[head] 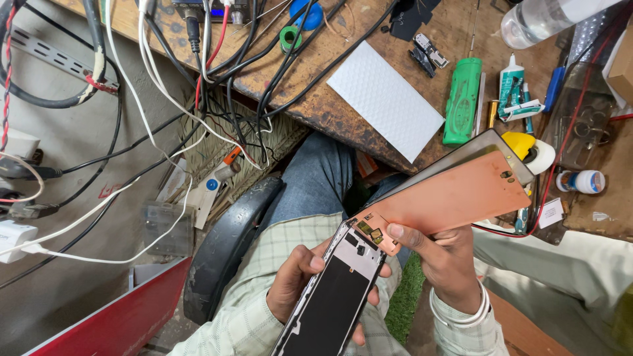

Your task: The person uses a screwdriver to remove screws from the back of a disassembled smartphone. They then use a metal prying tool to separate the back cover from the phone body, detaching the cover completely.

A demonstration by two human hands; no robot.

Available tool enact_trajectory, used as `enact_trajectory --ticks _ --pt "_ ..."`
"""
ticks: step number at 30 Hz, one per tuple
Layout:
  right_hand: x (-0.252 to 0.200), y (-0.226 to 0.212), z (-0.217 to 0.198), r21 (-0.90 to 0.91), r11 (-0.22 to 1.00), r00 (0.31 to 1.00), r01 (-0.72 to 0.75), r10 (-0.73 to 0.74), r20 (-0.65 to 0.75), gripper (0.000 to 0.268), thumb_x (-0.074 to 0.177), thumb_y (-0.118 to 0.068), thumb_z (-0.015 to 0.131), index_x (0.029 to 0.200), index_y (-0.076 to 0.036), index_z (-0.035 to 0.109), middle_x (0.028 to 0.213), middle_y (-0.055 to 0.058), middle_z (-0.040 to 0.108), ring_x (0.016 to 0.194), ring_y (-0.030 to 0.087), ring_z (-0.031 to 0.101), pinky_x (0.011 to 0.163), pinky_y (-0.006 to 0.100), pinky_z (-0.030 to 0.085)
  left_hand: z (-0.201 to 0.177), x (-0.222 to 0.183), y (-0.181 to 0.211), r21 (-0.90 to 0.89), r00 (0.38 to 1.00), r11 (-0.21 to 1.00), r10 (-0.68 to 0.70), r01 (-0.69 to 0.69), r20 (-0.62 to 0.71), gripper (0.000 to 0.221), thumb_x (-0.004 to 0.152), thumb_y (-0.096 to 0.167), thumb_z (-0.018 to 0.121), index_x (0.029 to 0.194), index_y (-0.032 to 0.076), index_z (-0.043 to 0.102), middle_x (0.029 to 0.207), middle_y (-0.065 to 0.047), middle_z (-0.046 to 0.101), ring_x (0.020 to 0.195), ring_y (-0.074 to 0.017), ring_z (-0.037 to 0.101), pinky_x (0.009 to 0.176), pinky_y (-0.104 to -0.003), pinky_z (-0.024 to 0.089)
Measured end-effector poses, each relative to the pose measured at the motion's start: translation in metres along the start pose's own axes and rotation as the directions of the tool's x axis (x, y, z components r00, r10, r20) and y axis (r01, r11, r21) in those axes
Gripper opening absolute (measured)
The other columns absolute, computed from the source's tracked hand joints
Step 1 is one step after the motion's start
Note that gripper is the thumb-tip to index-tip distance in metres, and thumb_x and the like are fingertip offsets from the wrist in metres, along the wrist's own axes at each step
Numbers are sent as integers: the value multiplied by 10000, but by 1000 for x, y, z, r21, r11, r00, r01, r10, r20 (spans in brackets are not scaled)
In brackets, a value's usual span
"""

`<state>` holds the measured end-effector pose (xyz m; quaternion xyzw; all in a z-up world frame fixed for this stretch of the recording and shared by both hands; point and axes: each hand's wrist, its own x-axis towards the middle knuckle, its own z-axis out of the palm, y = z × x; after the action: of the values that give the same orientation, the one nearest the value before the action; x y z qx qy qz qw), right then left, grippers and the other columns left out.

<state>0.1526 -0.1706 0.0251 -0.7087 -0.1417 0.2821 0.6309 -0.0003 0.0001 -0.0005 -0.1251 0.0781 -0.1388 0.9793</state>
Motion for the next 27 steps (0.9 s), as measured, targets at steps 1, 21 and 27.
enact_trajectory --ticks 1,21,27 --pt "-1 0 -1 34 999 1000 -3 3 10 65 937 -17 723 969 36 740 813 66 741 741 121 681 688 259 538 0 0 0 8 1000 1000 3 -3 12 890 993 454 616 1660 7 233 1427 -317 515 1181 -384 666 799 -577 617" --pt "3 12 -7 109 991 996 -79 75 42 139 921 -48 719 1010 50 765 904 100 782 795 142 711 720 271 545 6 -3 2 24 1000 1000 5 -4 -18 862 967 303 585 1694 38 206 1427 -329 511 1162 -394 665 795 -579 612" --pt "9 12 -7 174 976 991 -131 124 54 161 909 -51 733 1012 71 756 936 121 780 829 149 711 755 280 541 10 -2 6 42 998 999 -16 19 -53 861 919 282 570 1675 61 221 1417 -311 519 1144 -386 670 787 -595 612"
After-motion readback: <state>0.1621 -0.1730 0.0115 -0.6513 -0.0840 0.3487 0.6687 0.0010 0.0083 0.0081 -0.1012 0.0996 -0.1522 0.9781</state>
